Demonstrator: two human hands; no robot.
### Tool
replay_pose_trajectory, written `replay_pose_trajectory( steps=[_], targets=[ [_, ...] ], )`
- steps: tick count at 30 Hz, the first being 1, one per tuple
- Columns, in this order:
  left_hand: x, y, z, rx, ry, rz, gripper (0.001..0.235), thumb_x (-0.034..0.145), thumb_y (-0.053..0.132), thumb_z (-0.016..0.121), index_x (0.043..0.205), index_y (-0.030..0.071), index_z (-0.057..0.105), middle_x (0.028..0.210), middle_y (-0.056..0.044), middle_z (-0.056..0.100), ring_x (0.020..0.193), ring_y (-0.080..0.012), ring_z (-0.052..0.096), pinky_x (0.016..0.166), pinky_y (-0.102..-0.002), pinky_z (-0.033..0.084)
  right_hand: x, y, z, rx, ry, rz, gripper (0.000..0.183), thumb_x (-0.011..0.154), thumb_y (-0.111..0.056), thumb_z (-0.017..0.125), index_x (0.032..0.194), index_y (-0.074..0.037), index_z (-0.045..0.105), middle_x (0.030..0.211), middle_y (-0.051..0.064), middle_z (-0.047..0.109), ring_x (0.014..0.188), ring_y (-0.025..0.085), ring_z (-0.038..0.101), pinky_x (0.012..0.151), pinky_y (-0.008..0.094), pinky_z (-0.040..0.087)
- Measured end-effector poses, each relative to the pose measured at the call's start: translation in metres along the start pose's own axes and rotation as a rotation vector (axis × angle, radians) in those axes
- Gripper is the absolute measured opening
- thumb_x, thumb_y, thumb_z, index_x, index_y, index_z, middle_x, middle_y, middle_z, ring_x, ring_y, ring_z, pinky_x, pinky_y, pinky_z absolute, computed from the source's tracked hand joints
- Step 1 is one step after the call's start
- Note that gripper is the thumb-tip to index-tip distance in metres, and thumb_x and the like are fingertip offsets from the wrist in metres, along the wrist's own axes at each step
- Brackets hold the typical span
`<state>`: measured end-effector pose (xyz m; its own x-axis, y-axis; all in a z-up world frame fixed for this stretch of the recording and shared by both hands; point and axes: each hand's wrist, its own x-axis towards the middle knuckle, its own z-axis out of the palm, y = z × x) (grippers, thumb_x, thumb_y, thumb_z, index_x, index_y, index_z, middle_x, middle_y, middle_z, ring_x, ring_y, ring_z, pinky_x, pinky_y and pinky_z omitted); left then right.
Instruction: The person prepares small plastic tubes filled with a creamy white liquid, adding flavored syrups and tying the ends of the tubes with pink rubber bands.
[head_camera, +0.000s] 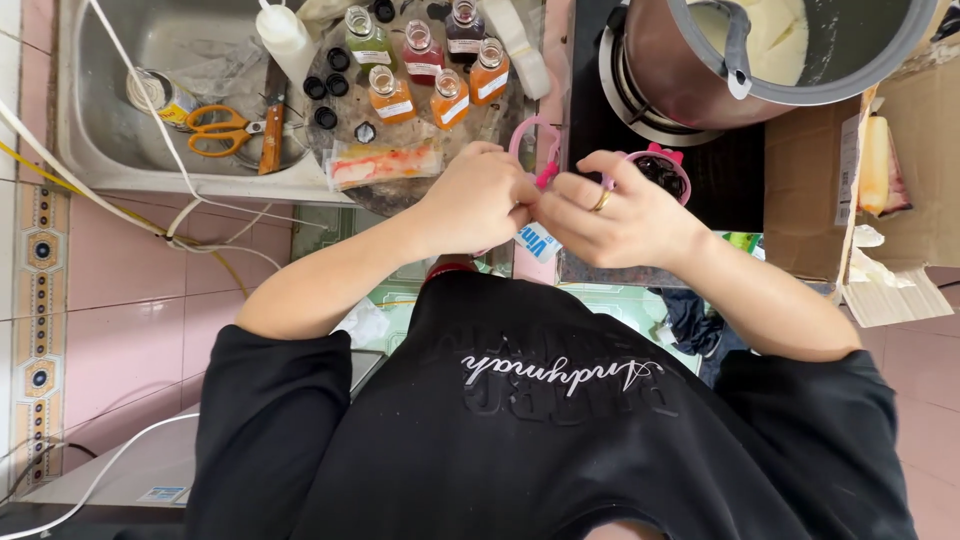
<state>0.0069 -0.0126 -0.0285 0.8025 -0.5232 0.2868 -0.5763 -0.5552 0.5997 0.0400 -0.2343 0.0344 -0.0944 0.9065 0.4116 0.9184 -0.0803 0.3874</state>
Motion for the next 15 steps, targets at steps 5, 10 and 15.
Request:
replay_pose_trajectory(
  steps=[5,10,15],
  targets=[
    [0.000,0.006,0.004,0.089,-0.076,0.005,0.007,0.075,0.015,0.070,0.073,0.013,0.076,0.072,-0.005,0.071,0.084,-0.0271,0.069,0.092,-0.048,0.045,-0.001,-0.001,0.009,-0.049,-0.063,-0.126,0.017,0.080,-0.018,0.072,0.095,-0.009,0.072,0.103,-0.001,0.061,0.104,0.017,0.059,0.096,0.037,0.047],
    [-0.001,-0.001,0.000,0.172,-0.215,-0.002,0.008,0.077,0.016,0.068,0.077,0.012,0.076,0.077,-0.008,0.072,0.082,-0.0304,0.070,0.086,-0.046,0.053,-0.009,0.001,0.021,0.045,-0.080,-0.101,0.023,0.079,-0.022,0.072,0.097,-0.007,0.071,0.102,0.001,0.061,0.102,0.020,0.058,0.101,0.038,0.046],
    [-0.010,0.005,-0.016,-0.205,-0.014,0.115,0.010,0.093,0.012,0.071,0.099,0.004,0.076,0.098,-0.010,0.075,0.088,-0.0315,0.070,0.076,-0.041,0.058,-0.050,0.001,0.036,0.568,-0.068,0.337,0.024,0.060,-0.024,0.075,0.079,-0.010,0.068,0.088,0.004,0.056,0.094,0.028,0.056,0.097,0.048,0.039]
  ],
)
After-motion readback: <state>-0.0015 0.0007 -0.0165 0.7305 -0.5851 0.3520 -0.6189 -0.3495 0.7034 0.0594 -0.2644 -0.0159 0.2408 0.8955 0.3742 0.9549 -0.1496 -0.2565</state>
